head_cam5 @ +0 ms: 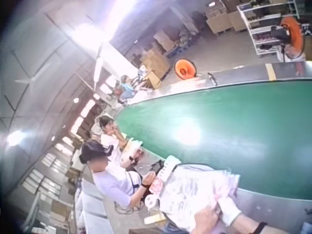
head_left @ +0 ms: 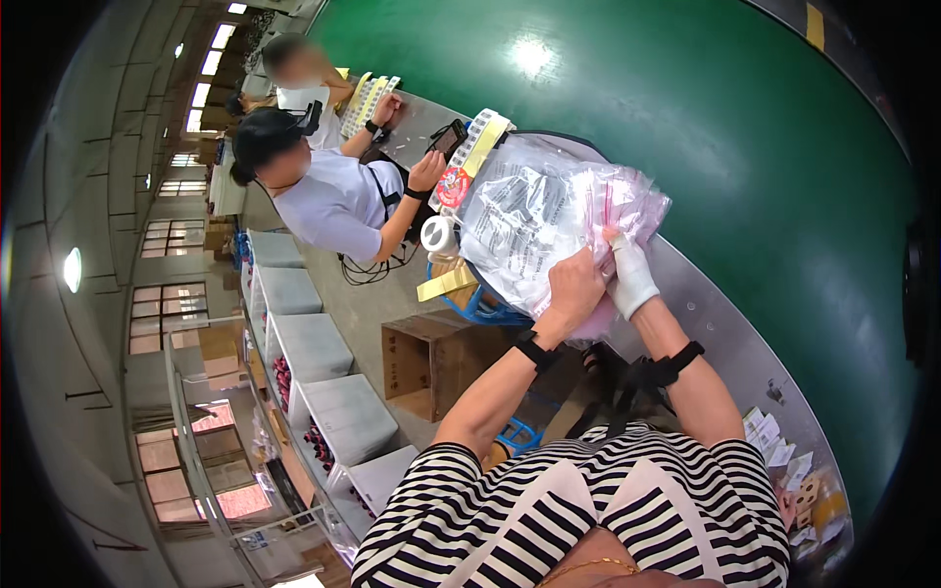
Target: Bagging manufactured shoes at a conveyor belt.
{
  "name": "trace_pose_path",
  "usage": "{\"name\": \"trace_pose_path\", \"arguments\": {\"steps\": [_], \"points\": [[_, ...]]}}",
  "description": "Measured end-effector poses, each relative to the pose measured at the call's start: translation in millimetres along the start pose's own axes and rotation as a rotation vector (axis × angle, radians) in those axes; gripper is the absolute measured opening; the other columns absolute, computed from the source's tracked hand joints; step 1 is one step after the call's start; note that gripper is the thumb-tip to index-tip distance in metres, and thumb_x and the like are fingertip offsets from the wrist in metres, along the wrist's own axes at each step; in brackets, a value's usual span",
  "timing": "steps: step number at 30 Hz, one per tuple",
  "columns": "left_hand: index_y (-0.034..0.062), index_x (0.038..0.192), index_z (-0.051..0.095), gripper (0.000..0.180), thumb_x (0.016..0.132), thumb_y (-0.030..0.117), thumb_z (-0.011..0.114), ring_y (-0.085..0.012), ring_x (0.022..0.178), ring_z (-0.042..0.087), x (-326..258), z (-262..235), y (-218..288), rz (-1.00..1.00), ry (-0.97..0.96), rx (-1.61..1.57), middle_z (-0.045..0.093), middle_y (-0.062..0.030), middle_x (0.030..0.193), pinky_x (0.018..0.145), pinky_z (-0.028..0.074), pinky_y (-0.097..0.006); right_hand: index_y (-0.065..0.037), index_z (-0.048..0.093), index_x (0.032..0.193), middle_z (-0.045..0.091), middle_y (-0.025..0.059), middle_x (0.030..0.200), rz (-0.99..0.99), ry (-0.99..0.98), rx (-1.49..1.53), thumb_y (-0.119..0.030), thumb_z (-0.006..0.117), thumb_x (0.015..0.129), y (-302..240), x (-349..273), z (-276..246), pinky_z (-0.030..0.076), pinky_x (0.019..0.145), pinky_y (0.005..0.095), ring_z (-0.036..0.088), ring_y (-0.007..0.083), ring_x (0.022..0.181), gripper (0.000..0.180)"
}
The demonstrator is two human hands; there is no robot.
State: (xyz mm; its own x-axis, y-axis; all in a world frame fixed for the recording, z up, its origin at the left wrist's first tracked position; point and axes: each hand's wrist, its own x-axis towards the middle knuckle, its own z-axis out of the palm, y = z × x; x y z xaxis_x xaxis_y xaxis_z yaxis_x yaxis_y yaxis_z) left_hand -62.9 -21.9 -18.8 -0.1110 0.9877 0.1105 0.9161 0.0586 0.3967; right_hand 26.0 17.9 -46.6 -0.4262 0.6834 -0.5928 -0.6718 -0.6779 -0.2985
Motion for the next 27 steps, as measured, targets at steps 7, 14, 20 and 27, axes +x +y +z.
{"name": "trace_pose_path", "arguments": {"steps": [7,14,20,27], "points": [[0.0014,0.071,0.051,0.006,0.067,0.006,0.052,-0.0387,0.056,0.055,-3.9,2.7,-1.0,-0.051,-0.038,0.021,0.053,-0.0197,0.058,0.051,0.043,-0.045,0.0,0.016,0.137,0.033,0.0139,0.133,-0.344,-0.045,-0.577,-0.033,0.057,0.084,-17.4,-79.6,-10.9,0.03,0.099,0.0346,0.032,0.0229,0.124,0.075],[0.0018,0.095,0.046,0.033,0.068,0.017,0.057,-0.0359,0.076,0.057,2.1,-26.7,31.3,0.065,-0.331,0.083,0.056,-0.0174,0.084,0.061,0.046,-0.044,-0.003,0.035,0.13,0.043,0.0187,0.127,-1.069,0.167,-1.32,-0.007,0.058,0.074,-63.2,-97.2,-7.2,0.036,0.096,0.0386,0.042,0.0345,0.117,0.06],[0.0015,0.117,0.044,0.063,0.07,0.038,0.064,-0.0357,0.092,0.056,9.2,-53.8,17.2,0.017,-0.597,-0.098,0.055,-0.0226,0.1,0.077,0.046,-0.042,-0.006,0.054,0.113,0.045,0.0135,0.125,-1.271,-0.044,-1.55,-0.008,0.061,0.069,-66.2,-94.9,8.6,0.036,0.095,0.0391,0.042,0.0309,0.117,0.045],[0.0028,0.119,0.048,0.063,0.072,0.041,0.067,-0.0298,0.088,0.058,13.0,-52.1,-21.3,-0.279,-0.74,-0.534,0.058,-0.0213,0.1,0.079,0.045,-0.035,-0.006,0.052,0.113,0.047,0.0125,0.123,-1.126,0.091,-1.442,-0.002,0.059,0.068,-45.7,-74.3,-27.2,0.036,0.097,0.0379,0.039,0.0306,0.12,0.046]]}}
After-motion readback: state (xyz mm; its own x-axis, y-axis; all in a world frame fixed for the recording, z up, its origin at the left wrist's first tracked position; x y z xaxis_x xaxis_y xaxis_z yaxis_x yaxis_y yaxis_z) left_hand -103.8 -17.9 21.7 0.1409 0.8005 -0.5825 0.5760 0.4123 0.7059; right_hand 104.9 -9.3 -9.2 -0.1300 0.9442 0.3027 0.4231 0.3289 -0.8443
